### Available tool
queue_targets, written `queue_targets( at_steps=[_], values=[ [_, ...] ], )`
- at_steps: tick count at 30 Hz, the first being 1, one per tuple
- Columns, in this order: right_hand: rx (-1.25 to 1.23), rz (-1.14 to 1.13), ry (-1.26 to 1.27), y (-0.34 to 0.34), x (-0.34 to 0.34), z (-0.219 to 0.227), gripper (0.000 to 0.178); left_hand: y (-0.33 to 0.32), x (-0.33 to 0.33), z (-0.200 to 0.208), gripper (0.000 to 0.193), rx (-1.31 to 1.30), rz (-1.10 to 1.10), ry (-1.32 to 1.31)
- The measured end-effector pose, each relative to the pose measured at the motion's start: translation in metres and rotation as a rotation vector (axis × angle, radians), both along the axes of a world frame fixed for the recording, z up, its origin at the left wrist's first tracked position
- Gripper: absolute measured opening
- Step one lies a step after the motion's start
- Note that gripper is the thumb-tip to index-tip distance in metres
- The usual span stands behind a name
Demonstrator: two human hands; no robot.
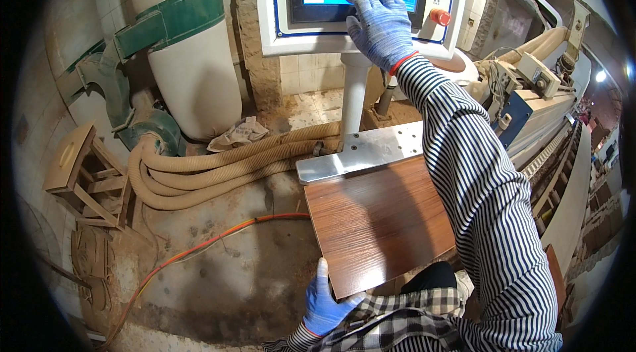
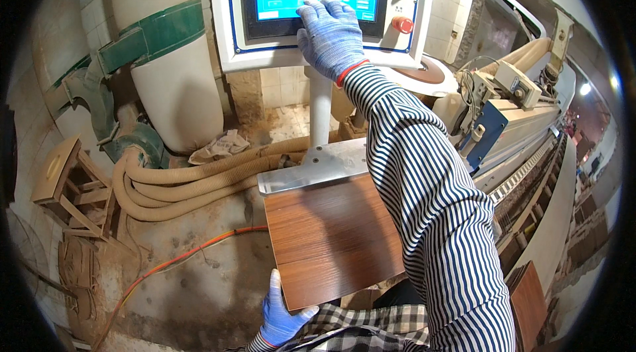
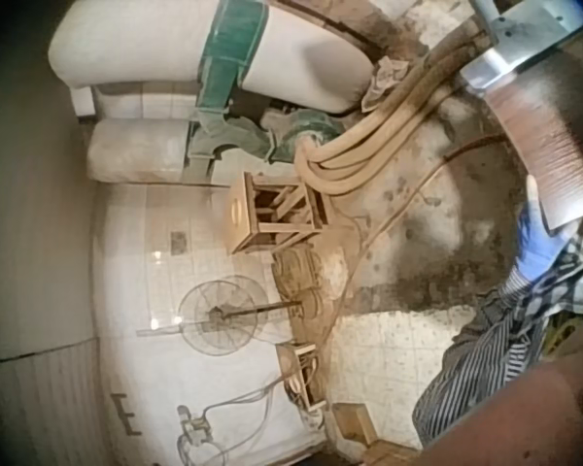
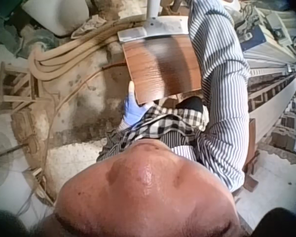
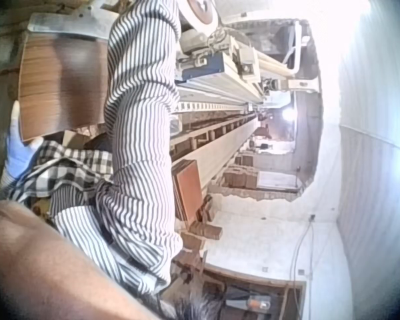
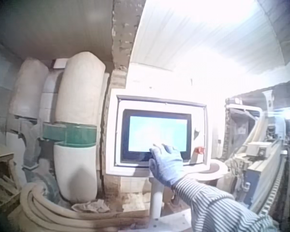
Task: The person operates a CNC woodworking machine, placing rectangular wooden panels onto the conveyor, adjusting the machine via a touchscreen interface, and stacking processed panels. The person wears blue gloves and a checkered apron while handling the wood pieces.
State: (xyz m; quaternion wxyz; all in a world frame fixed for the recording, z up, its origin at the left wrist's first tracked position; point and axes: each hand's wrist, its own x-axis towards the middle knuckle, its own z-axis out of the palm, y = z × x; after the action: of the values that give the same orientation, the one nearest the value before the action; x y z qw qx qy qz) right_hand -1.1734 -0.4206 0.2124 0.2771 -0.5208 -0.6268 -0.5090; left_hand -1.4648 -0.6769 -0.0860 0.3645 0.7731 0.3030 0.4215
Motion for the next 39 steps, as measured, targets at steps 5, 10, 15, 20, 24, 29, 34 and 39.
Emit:
queue_targets(
  at_steps=[5, 10, 15, 20, 24, 29, 34, 39],
  values=[
    [-0.018, -0.047, -0.010, 0.0030, 0.0020, -0.0011, 0.038, 0.0001, -0.0004, 0.0021, 0.108, 0.017, -0.007, 0.017],
    [-0.031, -0.041, 0.011, 0.0021, 0.0002, -0.0022, 0.038, 0.0009, -0.0004, 0.0064, 0.107, 0.005, -0.016, -0.001],
    [-0.034, -0.033, 0.006, -0.0013, -0.0011, -0.0019, 0.038, 0.0011, 0.0009, 0.0080, 0.108, 0.013, -0.013, -0.012],
    [-0.046, -0.062, 0.005, 0.0012, 0.0016, -0.0013, 0.040, 0.0018, 0.0020, 0.0065, 0.108, 0.038, -0.021, -0.031],
    [-0.060, -0.079, -0.007, 0.0004, 0.0005, -0.0011, 0.040, 0.0013, 0.0006, 0.0003, 0.108, 0.050, -0.005, 0.000],
    [-0.054, -0.063, 0.019, -0.0026, 0.0013, -0.0014, 0.038, 0.0013, 0.0010, 0.0027, 0.107, 0.034, -0.005, -0.014],
    [-0.040, -0.023, 0.010, -0.0045, -0.0008, 0.0016, 0.038, 0.0013, 0.0015, 0.0053, 0.106, 0.021, -0.015, -0.026],
    [-0.055, -0.086, -0.024, 0.0036, 0.0004, -0.0010, 0.039, 0.0016, 0.0010, 0.0024, 0.105, 0.031, -0.005, -0.020]
  ],
)
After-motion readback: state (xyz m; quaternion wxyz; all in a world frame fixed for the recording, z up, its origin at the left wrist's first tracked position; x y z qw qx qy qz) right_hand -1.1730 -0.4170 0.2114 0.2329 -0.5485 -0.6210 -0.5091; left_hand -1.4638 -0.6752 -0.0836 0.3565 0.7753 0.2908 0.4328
